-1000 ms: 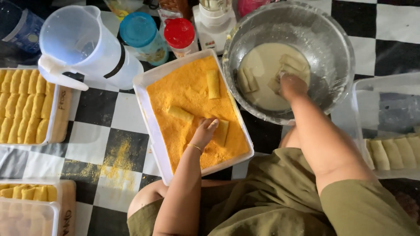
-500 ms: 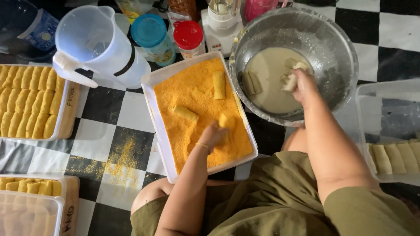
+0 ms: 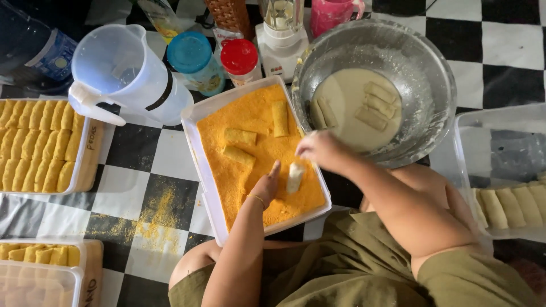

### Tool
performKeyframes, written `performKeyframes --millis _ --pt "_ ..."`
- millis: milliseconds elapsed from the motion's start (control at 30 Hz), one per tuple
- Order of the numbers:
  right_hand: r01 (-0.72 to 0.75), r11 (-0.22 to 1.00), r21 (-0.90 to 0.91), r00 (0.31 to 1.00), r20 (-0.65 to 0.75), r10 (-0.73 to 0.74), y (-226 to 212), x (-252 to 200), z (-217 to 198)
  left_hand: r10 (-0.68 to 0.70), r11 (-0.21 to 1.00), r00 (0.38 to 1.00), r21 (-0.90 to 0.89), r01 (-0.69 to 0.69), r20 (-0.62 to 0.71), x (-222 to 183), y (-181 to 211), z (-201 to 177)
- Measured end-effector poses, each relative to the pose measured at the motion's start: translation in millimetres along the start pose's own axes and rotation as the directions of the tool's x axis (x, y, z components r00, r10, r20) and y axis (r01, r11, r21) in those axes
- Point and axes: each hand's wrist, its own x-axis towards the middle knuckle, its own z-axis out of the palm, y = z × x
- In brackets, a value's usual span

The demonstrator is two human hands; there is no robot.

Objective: Breading rolls by dipping them in a liquid batter and coating them with orange breadcrumbs before organizing them in a storage container.

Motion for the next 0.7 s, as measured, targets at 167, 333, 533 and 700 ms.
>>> performKeyframes --millis 167,333,533,700 --pt "-0.481 0.823 -0.303 0.845 -0.41 0.343 209.6 42.9 -7.6 0.529 0.785 0.847 0.345 -0.515 0.061 16.5 -14.4 31.4" --pt "-0.642 0.694 -0.326 0.766 -0.288 0.574 229.0 32.3 -17.6 0.451 0.786 0.876 0.542 -0.298 -0.171 -21.3 19.7 18.5" --pt "-0.656 0.688 -0.311 0.752 -0.19 0.632 195.8 38.8 -14.4 0.325 0.889 0.913 0.408 -0.207 -0.246 53.0 -19.0 22.2" --pt "-0.7 0.68 -0.216 0.714 -0.193 0.673 183.3 33.1 -18.5 0.125 0.977 0.991 -0.171 -0.131 -0.047 -48.0 47.5 -1.2"
